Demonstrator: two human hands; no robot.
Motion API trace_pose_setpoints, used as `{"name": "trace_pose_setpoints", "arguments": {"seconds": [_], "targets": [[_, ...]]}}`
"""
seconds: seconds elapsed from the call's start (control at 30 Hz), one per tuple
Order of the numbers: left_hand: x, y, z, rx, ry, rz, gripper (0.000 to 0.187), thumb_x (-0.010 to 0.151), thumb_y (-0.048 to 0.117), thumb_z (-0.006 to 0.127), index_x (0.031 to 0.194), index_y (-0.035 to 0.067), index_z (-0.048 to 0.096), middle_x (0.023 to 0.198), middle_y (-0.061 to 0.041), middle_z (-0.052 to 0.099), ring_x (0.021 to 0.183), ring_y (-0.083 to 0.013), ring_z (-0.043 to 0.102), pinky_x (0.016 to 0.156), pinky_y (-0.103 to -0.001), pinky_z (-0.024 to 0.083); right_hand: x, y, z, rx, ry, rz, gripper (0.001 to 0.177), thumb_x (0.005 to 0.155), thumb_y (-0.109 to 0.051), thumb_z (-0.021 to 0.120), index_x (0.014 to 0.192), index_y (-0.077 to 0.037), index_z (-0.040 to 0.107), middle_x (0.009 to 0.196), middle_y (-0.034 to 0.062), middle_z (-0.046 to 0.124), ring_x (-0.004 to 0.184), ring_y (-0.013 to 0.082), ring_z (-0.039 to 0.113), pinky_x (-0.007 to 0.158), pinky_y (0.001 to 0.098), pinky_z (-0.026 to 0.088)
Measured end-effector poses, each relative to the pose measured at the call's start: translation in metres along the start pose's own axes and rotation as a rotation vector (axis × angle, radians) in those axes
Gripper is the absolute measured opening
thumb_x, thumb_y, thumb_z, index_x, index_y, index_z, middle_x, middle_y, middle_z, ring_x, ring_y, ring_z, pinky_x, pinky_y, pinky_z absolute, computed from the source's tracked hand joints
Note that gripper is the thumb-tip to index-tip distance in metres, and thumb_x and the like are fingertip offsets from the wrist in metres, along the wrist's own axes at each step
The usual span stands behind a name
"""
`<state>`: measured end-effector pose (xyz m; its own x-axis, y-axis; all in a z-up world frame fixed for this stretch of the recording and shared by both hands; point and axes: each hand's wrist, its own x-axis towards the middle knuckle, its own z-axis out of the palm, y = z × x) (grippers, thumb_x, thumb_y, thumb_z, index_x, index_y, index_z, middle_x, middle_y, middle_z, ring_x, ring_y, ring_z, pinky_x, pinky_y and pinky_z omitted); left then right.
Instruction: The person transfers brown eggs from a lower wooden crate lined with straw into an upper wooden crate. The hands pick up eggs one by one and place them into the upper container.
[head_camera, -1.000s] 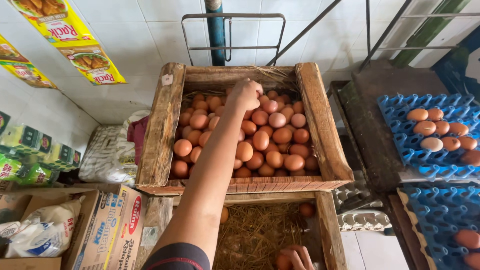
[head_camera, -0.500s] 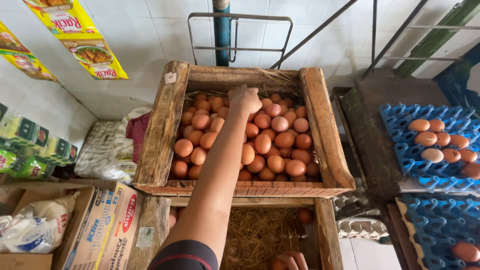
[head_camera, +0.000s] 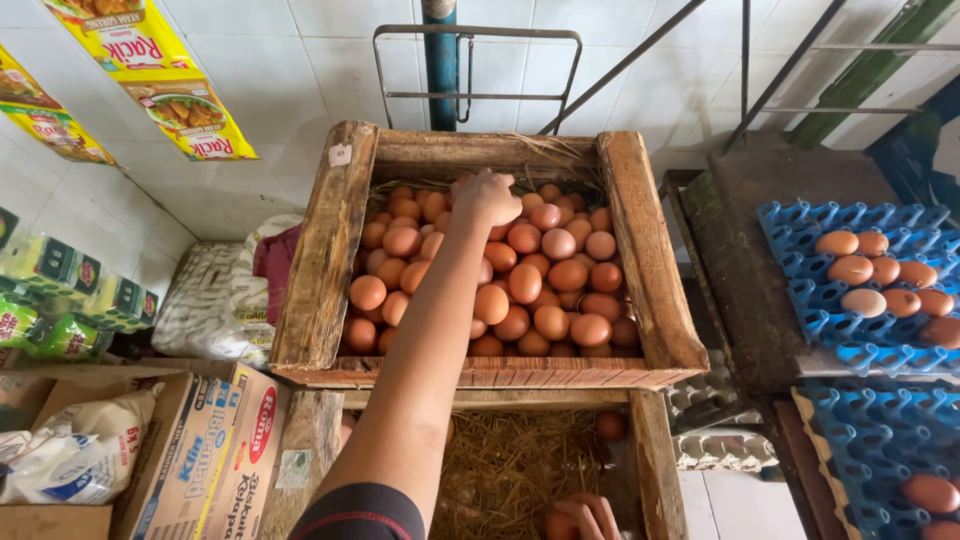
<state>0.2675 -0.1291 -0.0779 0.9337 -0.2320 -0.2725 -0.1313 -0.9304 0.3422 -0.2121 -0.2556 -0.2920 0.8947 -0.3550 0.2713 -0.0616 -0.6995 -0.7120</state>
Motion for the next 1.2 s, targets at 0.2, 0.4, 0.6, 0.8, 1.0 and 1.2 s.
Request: {"name": "trace_pose_setpoints", "arguments": {"seconds": [0.2, 0.4, 0.6, 0.8, 1.0, 1.2], "targets": [[-0.008, -0.007, 0.005, 0.011, 0.097, 0.058, 0.057, 0.100, 0.043, 0.051, 0.152, 0.022, 0.058, 0.153, -0.015, 0.054, 0.142, -0.0414, 0.048, 0.118, -0.062, 0.034, -0.002, 0.029, -0.008, 0.043, -0.156, -0.105, 0.032, 0.075, -0.037, 0.079, 0.106, -0.029, 0.081, 0.107, -0.0031, 0.072, 0.093, 0.0128, 0.072, 0.077, 0.0248, 0.052], [-0.045, -0.017, -0.002, -0.040, 0.258, 0.235, 0.052, 0.100, 0.043, 0.046, 0.141, 0.019, 0.066, 0.150, -0.008, 0.060, 0.130, -0.0413, 0.056, 0.105, -0.060, 0.044, 0.008, -0.007, -0.030, -0.072, -0.254, 0.063, 0.054, 0.060, -0.023, 0.080, 0.112, -0.038, 0.078, 0.116, -0.0148, 0.070, 0.102, 0.0050, 0.073, 0.072, 0.0236, 0.062], [-0.163, -0.028, 0.000, -0.146, 0.693, 0.732, 0.025, 0.101, 0.017, 0.065, 0.120, 0.005, 0.076, 0.130, -0.013, 0.074, 0.116, -0.0311, 0.070, 0.104, -0.048, 0.055, 0.014, -0.001, -0.038, -0.021, -0.197, -0.173, 0.048, 0.064, -0.023, 0.076, 0.112, -0.030, 0.075, 0.115, -0.0088, 0.069, 0.102, 0.0095, 0.072, 0.078, 0.0255, 0.062], [-0.335, -0.058, 0.033, -0.289, 0.686, 0.792, 0.025, 0.099, 0.012, 0.069, 0.124, 0.008, 0.068, 0.132, -0.010, 0.067, 0.127, -0.0272, 0.061, 0.116, -0.047, 0.044, 0.017, 0.024, -0.038, 0.071, -0.229, -0.248, 0.046, 0.073, -0.016, 0.079, 0.118, -0.024, 0.083, 0.117, 0.0040, 0.066, 0.107, 0.0180, 0.072, 0.091, 0.0291, 0.060], [-0.451, -0.109, 0.105, -0.484, 0.408, 0.559, 0.021, 0.100, 0.020, 0.066, 0.114, 0.011, 0.078, 0.120, -0.007, 0.073, 0.112, -0.0254, 0.068, 0.100, -0.040, 0.051, 0.021, -0.018, -0.063, 0.396, -0.393, 0.290, 0.037, 0.080, -0.013, 0.077, 0.115, -0.015, 0.089, 0.117, 0.0054, 0.073, 0.104, 0.0160, 0.078, 0.089, 0.0276, 0.064], [-0.454, -0.150, 0.198, -0.516, 0.030, 0.244, 0.032, 0.105, 0.039, 0.058, 0.119, 0.018, 0.077, 0.122, -0.001, 0.067, 0.119, -0.0220, 0.064, 0.102, -0.044, 0.051, 0.027, -0.046, -0.073, 0.662, -0.491, 0.548, 0.046, 0.081, -0.006, 0.089, 0.126, -0.010, 0.079, 0.109, 0.0136, 0.079, 0.090, 0.0213, 0.076, 0.065, 0.0303, 0.060]]}}
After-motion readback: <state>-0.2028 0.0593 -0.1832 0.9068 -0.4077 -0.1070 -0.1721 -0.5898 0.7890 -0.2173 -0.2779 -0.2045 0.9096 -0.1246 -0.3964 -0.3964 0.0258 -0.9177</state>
